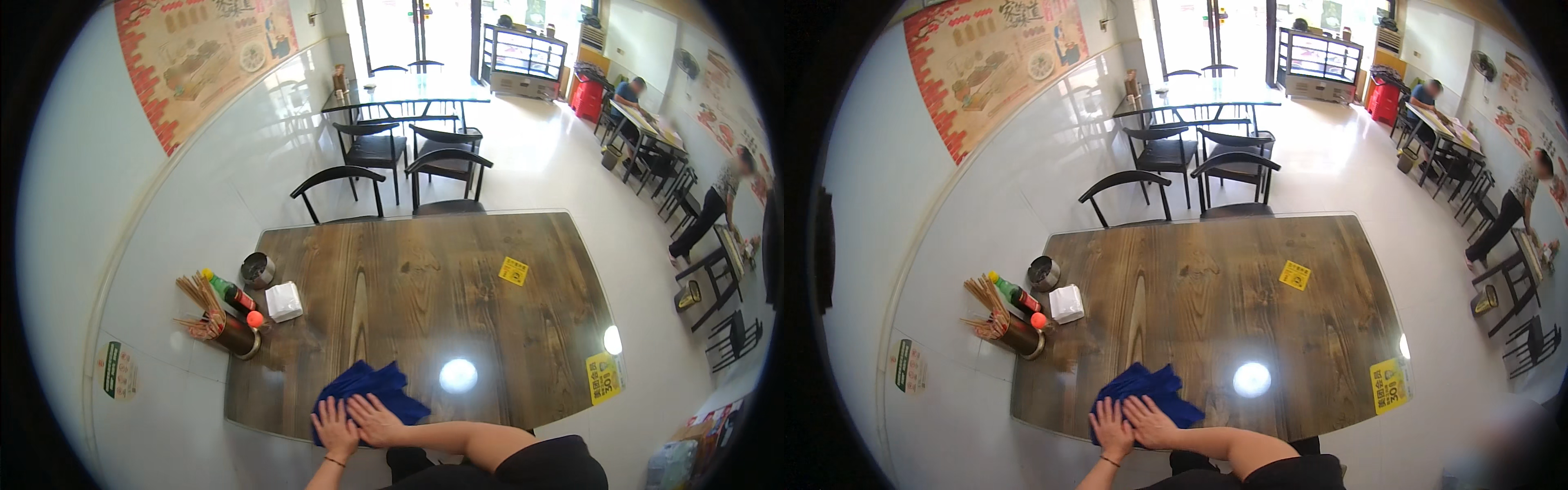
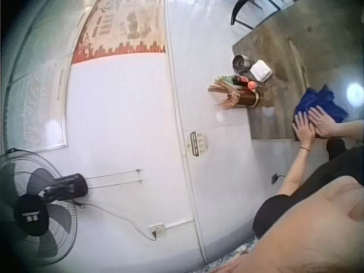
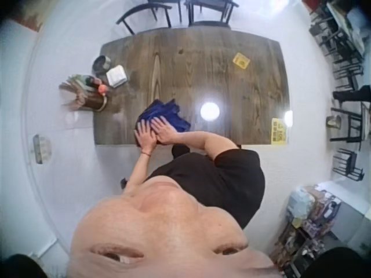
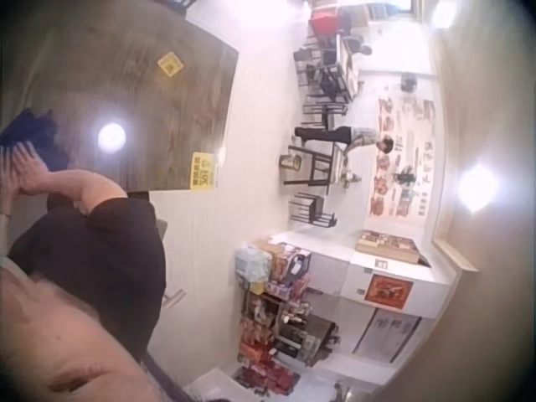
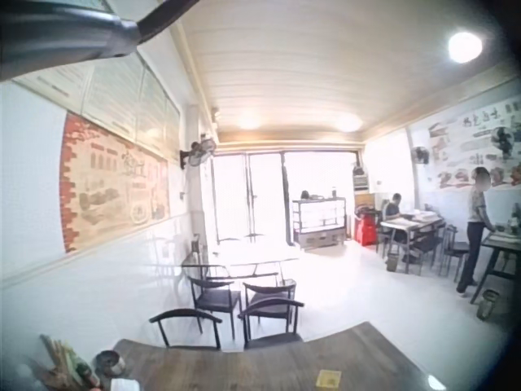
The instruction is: The person moves from the kitchen to the dining area and wipes down multiple wooden tables using a blue cloth. They systematically clean the surfaces, moving around condiments and napkin holders to reach all areas of the tables.
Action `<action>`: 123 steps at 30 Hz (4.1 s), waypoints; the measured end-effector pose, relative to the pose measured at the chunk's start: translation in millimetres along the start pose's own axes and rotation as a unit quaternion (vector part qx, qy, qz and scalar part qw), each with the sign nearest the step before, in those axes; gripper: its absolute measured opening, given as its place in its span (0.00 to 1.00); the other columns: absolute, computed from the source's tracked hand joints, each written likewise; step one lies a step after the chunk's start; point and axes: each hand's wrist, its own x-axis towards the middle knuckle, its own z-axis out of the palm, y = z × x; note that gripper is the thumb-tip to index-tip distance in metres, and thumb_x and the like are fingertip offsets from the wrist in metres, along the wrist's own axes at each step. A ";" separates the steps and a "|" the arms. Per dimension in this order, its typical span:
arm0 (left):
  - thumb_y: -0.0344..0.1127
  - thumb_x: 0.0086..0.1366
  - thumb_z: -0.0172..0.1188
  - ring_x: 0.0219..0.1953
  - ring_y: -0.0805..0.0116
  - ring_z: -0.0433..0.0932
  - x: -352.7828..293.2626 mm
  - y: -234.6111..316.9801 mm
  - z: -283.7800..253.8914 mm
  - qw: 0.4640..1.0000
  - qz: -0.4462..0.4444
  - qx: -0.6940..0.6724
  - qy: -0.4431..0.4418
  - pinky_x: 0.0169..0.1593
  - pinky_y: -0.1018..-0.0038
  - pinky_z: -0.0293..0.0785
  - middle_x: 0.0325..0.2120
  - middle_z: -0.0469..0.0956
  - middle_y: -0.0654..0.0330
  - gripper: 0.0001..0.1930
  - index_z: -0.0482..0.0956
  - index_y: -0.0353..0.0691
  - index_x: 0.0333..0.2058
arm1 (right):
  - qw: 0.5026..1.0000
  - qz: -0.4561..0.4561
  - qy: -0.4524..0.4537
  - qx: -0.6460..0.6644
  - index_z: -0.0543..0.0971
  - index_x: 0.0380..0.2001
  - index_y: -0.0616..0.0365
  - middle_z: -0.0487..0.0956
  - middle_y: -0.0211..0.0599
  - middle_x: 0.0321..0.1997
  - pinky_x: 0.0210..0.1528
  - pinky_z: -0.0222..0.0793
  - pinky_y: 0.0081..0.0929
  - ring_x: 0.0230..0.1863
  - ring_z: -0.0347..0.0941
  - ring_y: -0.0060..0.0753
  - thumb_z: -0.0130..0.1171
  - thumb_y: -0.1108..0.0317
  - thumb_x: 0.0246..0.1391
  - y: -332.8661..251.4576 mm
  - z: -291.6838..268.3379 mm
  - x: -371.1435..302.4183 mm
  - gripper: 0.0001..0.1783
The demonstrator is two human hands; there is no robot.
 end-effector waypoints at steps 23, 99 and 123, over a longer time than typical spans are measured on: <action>0.46 0.54 0.52 0.65 0.44 0.50 147.7 288.9 94.7 0.993 0.120 0.010 0.013 0.62 0.39 0.40 0.60 0.60 0.47 0.28 0.71 0.42 0.53 | 0.973 0.220 0.052 -0.039 0.58 0.64 0.59 0.54 0.38 0.70 0.70 0.31 0.49 0.72 0.44 0.37 0.41 0.57 0.56 234.2 -113.9 -161.4 0.33; 0.47 0.61 0.49 0.64 0.53 0.54 271.4 667.2 185.0 0.983 0.165 0.004 0.085 0.61 0.42 0.47 0.62 0.59 0.57 0.26 0.66 0.52 0.58 | 0.909 0.311 0.272 -0.050 0.65 0.60 0.58 0.59 0.43 0.67 0.65 0.46 0.52 0.67 0.53 0.48 0.45 0.58 0.55 561.2 -227.3 -331.8 0.29; 0.44 0.59 0.53 0.65 0.47 0.51 -111.8 706.7 122.1 0.964 -0.229 -0.115 0.072 0.61 0.40 0.45 0.63 0.57 0.54 0.28 0.66 0.48 0.59 | 0.983 0.172 0.037 -0.043 0.60 0.64 0.49 0.45 0.77 0.65 0.65 0.36 0.63 0.67 0.39 0.76 0.49 0.53 0.54 331.3 -198.5 -553.2 0.34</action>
